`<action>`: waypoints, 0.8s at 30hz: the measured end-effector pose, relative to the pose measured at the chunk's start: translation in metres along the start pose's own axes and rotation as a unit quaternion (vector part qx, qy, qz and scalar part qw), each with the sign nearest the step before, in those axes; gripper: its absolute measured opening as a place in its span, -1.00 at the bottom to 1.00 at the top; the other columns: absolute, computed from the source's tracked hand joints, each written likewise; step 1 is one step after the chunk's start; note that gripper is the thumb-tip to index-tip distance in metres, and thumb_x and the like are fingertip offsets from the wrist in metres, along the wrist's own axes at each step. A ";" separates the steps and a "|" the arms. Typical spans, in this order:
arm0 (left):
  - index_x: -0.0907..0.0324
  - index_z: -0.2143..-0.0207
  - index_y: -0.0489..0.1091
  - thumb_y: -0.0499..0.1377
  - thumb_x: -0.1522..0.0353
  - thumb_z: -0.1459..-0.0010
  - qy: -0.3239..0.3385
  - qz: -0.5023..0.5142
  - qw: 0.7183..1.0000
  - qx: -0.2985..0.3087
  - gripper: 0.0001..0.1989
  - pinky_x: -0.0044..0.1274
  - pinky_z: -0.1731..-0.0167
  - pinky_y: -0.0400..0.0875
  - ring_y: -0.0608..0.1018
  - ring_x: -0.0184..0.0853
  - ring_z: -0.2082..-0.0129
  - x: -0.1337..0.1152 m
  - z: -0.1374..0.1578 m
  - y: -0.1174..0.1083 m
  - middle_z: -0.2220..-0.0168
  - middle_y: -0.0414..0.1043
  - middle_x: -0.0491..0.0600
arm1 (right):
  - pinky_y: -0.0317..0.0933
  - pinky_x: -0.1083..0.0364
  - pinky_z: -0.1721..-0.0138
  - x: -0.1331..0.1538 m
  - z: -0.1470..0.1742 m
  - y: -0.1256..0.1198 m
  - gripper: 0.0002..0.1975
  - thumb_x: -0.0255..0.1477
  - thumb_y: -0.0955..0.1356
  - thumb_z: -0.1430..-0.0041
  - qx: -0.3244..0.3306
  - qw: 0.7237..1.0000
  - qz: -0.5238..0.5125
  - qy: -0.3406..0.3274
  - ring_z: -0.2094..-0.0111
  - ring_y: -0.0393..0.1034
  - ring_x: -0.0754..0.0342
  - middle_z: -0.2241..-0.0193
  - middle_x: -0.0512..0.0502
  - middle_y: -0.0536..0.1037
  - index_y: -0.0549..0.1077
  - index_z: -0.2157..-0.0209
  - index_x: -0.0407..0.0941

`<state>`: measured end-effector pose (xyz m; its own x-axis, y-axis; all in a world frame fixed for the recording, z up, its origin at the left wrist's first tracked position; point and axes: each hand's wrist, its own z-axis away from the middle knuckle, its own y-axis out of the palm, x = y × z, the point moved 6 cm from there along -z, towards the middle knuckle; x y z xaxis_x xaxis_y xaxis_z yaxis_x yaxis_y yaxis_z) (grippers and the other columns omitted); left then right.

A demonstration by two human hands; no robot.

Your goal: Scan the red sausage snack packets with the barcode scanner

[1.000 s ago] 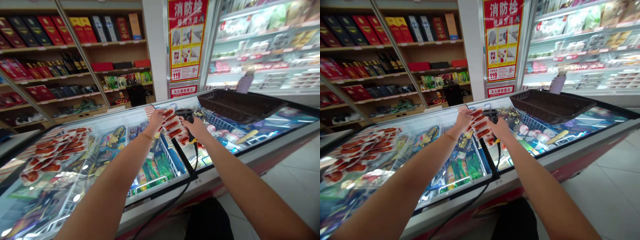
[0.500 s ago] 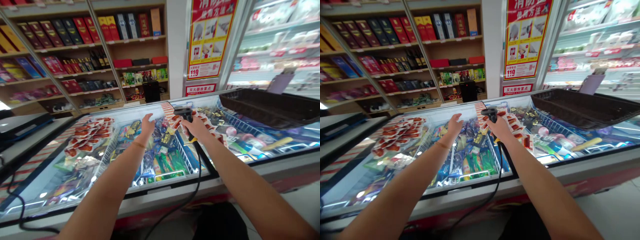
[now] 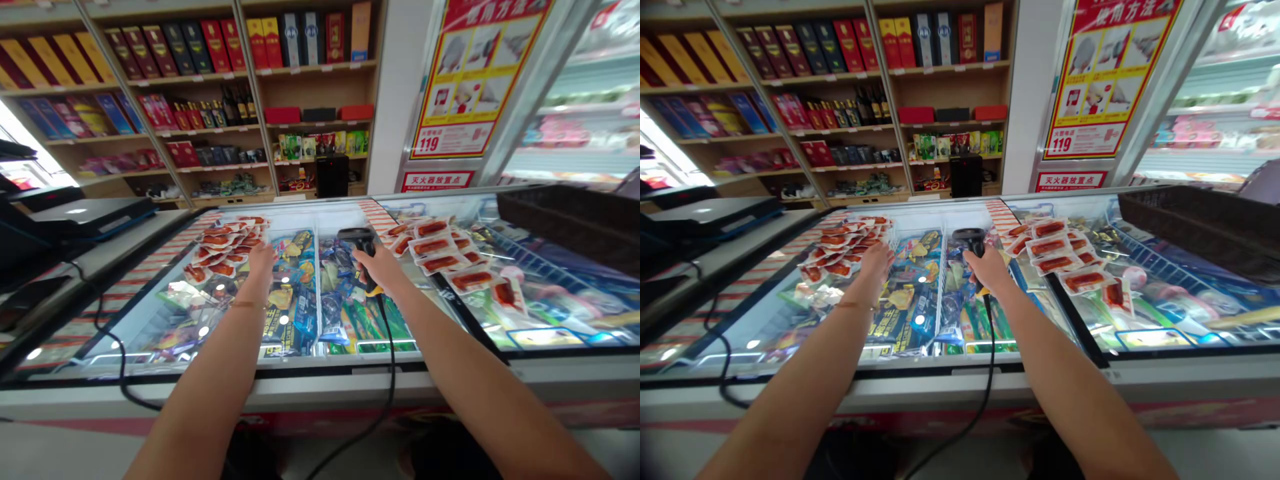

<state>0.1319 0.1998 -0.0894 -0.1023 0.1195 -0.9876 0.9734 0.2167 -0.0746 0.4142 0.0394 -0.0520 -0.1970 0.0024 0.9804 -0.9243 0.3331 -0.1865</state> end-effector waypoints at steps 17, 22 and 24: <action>0.22 0.42 0.47 0.23 0.40 -0.08 -0.182 -0.011 0.962 0.204 -0.94 -0.41 0.32 0.50 0.63 -0.23 0.40 -0.019 0.077 0.058 0.42 0.56 0.07 | 0.19 0.17 0.71 -0.005 0.008 -0.010 -0.84 -0.33 0.37 -0.12 0.013 1.000 0.005 -0.001 0.75 0.31 0.15 0.62 0.11 0.40 0.30 0.36 -0.07; 0.16 0.38 0.53 0.20 0.30 -0.10 0.067 -0.234 0.962 0.120 -0.86 -0.35 0.19 0.47 0.61 -0.14 0.32 -0.028 0.052 0.041 0.43 0.55 0.05 | 0.18 0.19 0.70 -0.001 0.010 -0.009 -0.83 -0.35 0.38 -0.12 0.012 1.000 -0.003 0.007 0.75 0.29 0.18 0.64 0.16 0.38 0.32 0.29 -0.08; 0.16 0.21 0.55 0.18 0.34 -0.12 0.187 -0.269 0.941 0.087 -0.79 -0.33 -0.02 0.39 0.57 -0.12 0.09 -0.035 0.045 0.040 0.23 0.59 0.10 | 0.19 0.19 0.70 0.000 0.011 -0.008 -0.83 -0.35 0.38 -0.11 0.015 1.000 0.001 0.004 0.75 0.29 0.18 0.64 0.16 0.38 0.33 0.28 -0.08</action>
<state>0.1839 0.1612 -0.0640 -0.6239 0.3773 -0.6844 0.7750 0.1861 -0.6039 0.4177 0.0261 -0.0511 -0.1963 0.0112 0.9805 -0.9335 0.3040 -0.1904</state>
